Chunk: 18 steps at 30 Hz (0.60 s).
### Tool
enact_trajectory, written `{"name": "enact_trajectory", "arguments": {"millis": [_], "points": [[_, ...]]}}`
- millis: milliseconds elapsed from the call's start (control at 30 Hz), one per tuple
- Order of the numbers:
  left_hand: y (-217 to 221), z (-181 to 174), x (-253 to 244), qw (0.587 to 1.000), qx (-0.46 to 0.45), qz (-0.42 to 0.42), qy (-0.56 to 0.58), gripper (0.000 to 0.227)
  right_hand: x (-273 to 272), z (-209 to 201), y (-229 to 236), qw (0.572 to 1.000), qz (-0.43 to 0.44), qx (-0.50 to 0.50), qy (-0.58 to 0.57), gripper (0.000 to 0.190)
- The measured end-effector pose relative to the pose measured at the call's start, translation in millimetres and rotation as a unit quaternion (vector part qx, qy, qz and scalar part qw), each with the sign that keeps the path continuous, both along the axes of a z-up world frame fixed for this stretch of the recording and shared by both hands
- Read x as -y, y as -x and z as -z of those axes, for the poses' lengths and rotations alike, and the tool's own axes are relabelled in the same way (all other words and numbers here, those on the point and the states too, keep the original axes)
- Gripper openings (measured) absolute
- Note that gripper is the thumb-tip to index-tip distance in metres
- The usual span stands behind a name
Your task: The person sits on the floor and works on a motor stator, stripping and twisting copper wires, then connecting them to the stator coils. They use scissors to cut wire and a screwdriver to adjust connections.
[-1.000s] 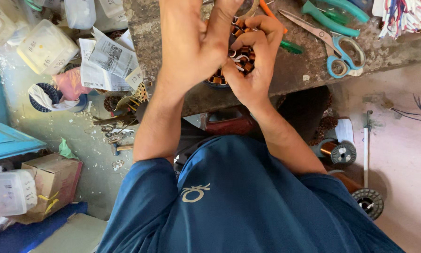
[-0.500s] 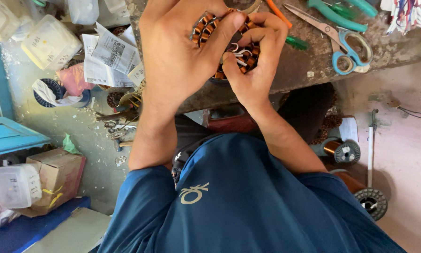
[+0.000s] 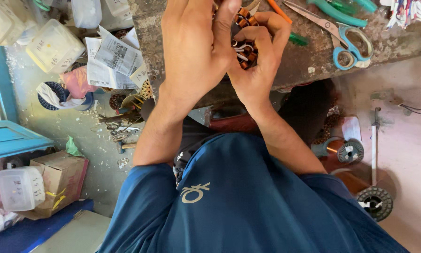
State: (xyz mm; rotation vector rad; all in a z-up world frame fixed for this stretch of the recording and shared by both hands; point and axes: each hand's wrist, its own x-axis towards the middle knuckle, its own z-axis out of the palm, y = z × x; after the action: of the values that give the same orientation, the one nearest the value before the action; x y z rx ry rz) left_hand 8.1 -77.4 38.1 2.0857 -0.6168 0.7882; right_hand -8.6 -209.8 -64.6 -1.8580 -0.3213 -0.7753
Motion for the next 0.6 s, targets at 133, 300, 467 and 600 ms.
{"name": "enact_trajectory", "arguments": {"millis": [133,300,467,600], "points": [[0,-1,1,0.999,-0.026,0.023,0.04,0.01,-1,-10,1,0.998,-0.001,-0.033,-0.047,0.033],[-2,-8,-5,0.997,-0.039,0.061,0.028,0.017,9,-21,-2,0.998,-0.006,0.021,0.056,0.029],[-8,-6,-1,0.996,-0.036,0.034,0.078,0.018,8,-25,0,0.999,-0.011,0.006,0.053,0.027],[-7,-1,-3,0.997,-0.015,0.028,0.07,0.016,8,-25,0,0.998,0.001,0.027,0.065,0.024]]}}
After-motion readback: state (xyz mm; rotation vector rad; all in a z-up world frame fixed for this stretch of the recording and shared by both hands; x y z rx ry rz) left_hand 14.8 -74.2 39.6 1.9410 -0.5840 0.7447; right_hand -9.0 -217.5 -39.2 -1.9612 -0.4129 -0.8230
